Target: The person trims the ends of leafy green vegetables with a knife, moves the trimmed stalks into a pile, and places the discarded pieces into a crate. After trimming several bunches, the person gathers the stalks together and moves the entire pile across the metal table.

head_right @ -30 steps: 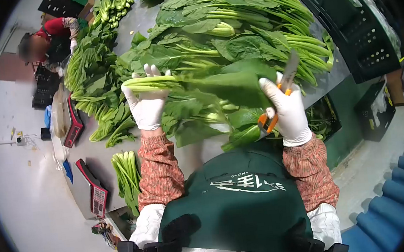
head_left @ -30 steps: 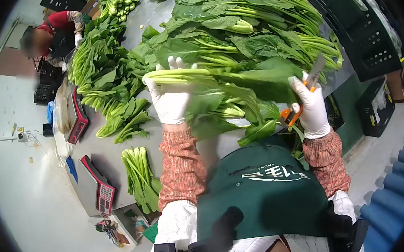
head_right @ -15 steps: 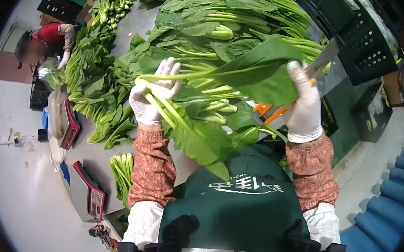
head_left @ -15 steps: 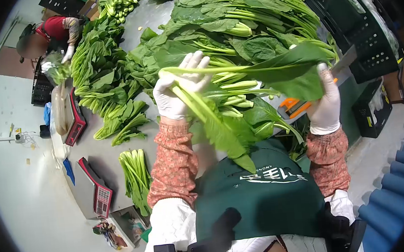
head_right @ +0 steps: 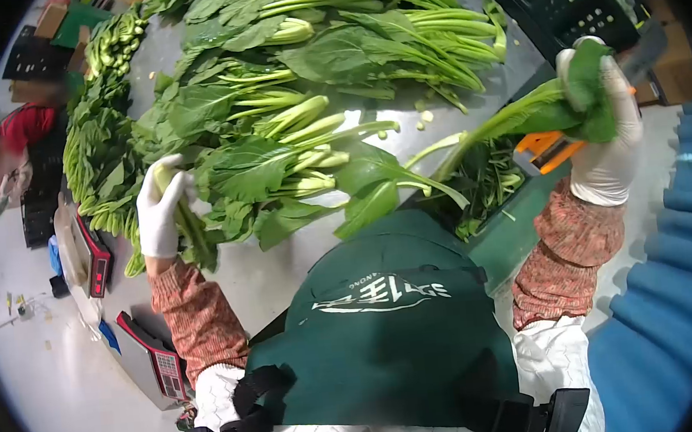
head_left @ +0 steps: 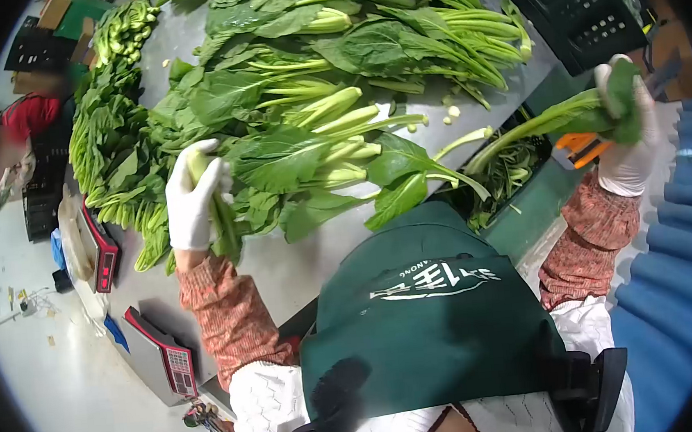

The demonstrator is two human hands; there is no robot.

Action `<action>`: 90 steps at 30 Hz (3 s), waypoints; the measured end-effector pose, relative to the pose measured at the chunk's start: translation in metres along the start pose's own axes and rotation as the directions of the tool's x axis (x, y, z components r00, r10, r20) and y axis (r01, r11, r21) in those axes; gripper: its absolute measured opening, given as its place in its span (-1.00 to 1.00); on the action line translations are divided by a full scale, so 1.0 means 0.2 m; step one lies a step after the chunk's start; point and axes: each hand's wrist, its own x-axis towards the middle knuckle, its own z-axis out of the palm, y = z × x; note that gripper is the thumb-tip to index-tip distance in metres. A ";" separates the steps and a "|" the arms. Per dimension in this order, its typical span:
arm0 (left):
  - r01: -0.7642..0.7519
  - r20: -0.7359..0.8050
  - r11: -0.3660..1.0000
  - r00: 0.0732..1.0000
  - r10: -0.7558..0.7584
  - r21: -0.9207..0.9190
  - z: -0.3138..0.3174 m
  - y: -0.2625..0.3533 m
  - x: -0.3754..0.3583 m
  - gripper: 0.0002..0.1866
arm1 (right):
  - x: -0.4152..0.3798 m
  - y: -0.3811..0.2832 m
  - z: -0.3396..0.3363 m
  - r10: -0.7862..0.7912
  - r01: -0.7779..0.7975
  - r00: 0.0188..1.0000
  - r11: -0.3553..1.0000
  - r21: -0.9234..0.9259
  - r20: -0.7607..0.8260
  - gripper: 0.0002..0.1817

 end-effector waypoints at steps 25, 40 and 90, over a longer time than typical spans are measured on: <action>0.054 -0.191 0.999 0.980 -0.053 0.001 0.04 -0.22 -0.14 -0.74 | -0.24 0.94 -1.12 0.314 0.316 0.922 -0.269 -0.910 0.227 -0.60; -0.047 -0.145 0.999 0.988 0.050 0.020 0.19 -0.19 -0.10 -0.78 | -0.14 1.13 0.16 0.135 0.381 0.889 0.315 -0.869 0.438 -0.57; -0.698 0.205 0.378 0.598 0.775 0.608 0.70 0.12 -0.17 -0.53 | -0.14 0.60 0.43 0.502 -0.407 0.815 0.852 -0.330 0.290 -0.69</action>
